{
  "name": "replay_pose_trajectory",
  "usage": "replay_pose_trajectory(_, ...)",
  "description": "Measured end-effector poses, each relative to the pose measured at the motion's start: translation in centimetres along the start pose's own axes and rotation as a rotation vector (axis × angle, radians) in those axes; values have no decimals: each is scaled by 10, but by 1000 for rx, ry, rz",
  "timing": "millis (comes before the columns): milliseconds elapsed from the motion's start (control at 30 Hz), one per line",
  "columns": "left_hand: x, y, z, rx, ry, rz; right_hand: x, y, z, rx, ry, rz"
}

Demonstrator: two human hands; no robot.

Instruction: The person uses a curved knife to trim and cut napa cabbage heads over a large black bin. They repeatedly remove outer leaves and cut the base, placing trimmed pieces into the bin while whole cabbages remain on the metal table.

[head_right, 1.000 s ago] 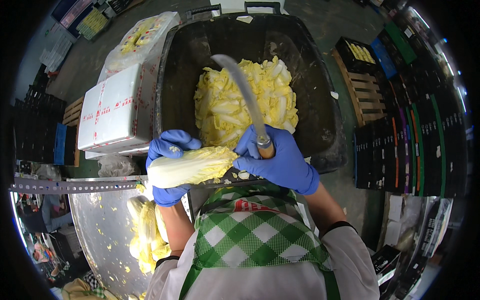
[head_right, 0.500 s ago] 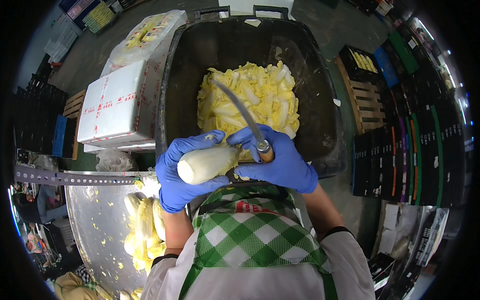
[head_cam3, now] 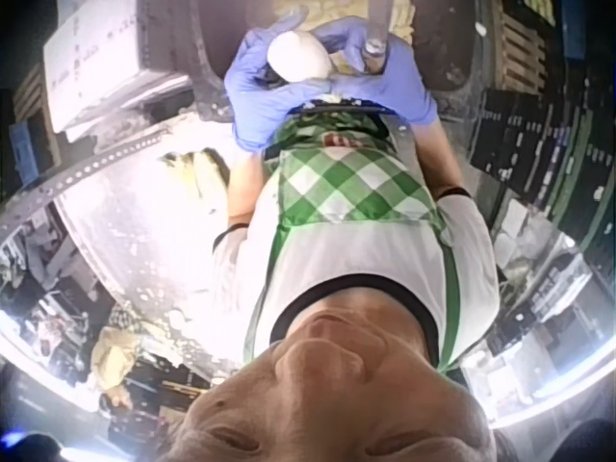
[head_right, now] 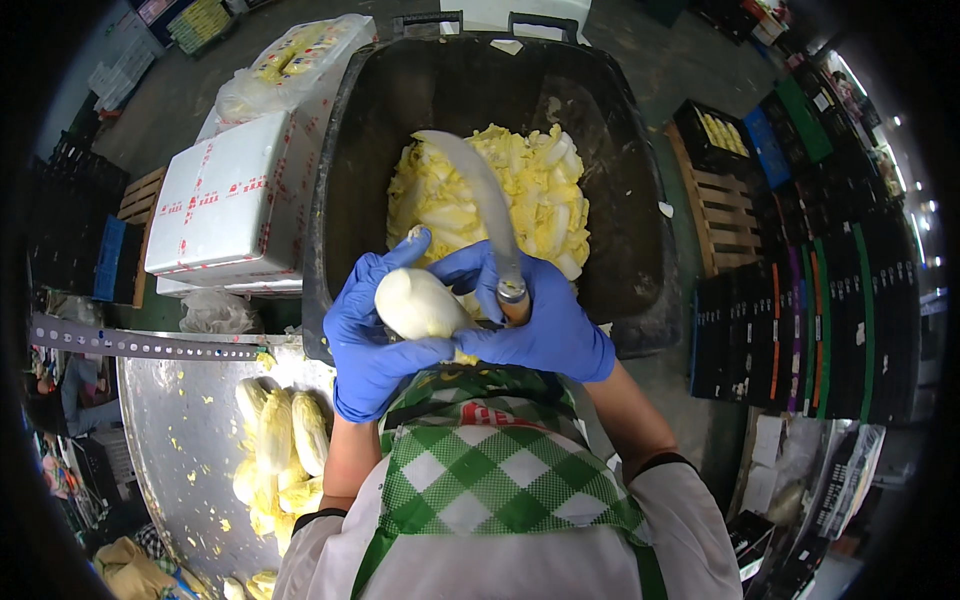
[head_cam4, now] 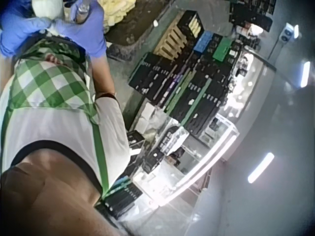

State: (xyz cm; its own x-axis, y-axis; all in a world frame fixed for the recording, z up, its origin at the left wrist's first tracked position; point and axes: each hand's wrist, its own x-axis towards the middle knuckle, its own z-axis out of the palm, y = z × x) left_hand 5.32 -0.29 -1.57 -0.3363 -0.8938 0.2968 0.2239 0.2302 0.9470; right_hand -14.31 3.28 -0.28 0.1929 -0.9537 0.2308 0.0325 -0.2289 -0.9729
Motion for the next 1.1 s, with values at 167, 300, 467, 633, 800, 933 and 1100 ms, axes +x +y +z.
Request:
replay_pose_trajectory(167,-2,-2,-3,-478,128,-271,1,-6,4,166,83,182)
replay_pose_trajectory(300,-3,-8,-13,-682,325,-400,-1,3,7,153,243,229)
replay_pose_trajectory(467,-56,-37,-66,-898,621,-214,5,24,19,243,312,347)
replay_pose_trajectory(633,-206,-29,-176,-458,1433,95,22,44,29,170,118,325)
replay_pose_trajectory(800,-340,17,-210,-810,2081,750,28,48,37,128,86,386)
replay_pose_trajectory(933,-317,-15,-206,464,1590,-219,31,44,48,85,30,382)
replay_pose_trajectory(1100,-280,-38,-229,1278,661,-931,22,38,59,139,-26,350)
